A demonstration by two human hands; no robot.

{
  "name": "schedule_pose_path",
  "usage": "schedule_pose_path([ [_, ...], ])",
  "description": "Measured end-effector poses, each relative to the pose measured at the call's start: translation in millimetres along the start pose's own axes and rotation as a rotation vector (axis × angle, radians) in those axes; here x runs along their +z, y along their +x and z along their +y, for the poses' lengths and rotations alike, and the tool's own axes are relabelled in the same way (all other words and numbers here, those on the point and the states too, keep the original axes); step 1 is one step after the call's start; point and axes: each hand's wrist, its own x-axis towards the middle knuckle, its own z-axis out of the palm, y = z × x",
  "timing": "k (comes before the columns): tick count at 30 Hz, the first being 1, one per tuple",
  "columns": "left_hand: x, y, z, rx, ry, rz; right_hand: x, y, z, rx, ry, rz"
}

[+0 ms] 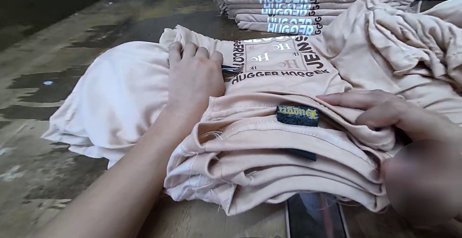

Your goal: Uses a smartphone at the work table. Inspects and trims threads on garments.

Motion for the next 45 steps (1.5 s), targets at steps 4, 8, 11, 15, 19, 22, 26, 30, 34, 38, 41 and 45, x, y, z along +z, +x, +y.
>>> schedule_pose_path([
  [4,2,0,-1,0.010,0.014,0.016,2,4,-7,0.087,-0.065,-0.003],
  [8,0,0,0,0.009,-0.015,0.020,6,7,-10,0.103,-0.163,-0.024],
  [11,-4,1,3,0.066,-0.113,0.112,7,5,-8,0.016,-0.081,0.022],
  [15,-1,3,4,0.193,-0.254,0.223,7,6,-13,-0.076,0.016,0.107],
  [19,-5,3,7,0.066,-0.293,0.074,9,2,-21,-0.073,-0.014,0.137],
  [22,-7,5,9,0.048,-0.285,0.036,11,-19,-26,-0.051,-0.087,0.241],
  [26,-2,0,10,0.122,-0.311,0.208,9,-53,-23,-0.141,-0.055,0.272],
  [30,-9,-23,18,0.243,-0.626,0.399,4,-65,-29,-0.074,-0.001,0.304],
  [34,-12,-50,17,0.455,-1.062,0.342,20,-41,-38,0.115,-0.166,0.363],
  [38,-29,-73,20,0.566,-1.013,0.234,30,-34,-36,0.085,-0.263,0.242],
  [41,-41,-98,31,0.652,-0.813,0.214,21,-41,-36,-0.008,-0.091,0.339],
  [45,-42,-110,38,0.793,-0.699,0.178,2,-66,-35,-0.052,0.044,0.322],
])
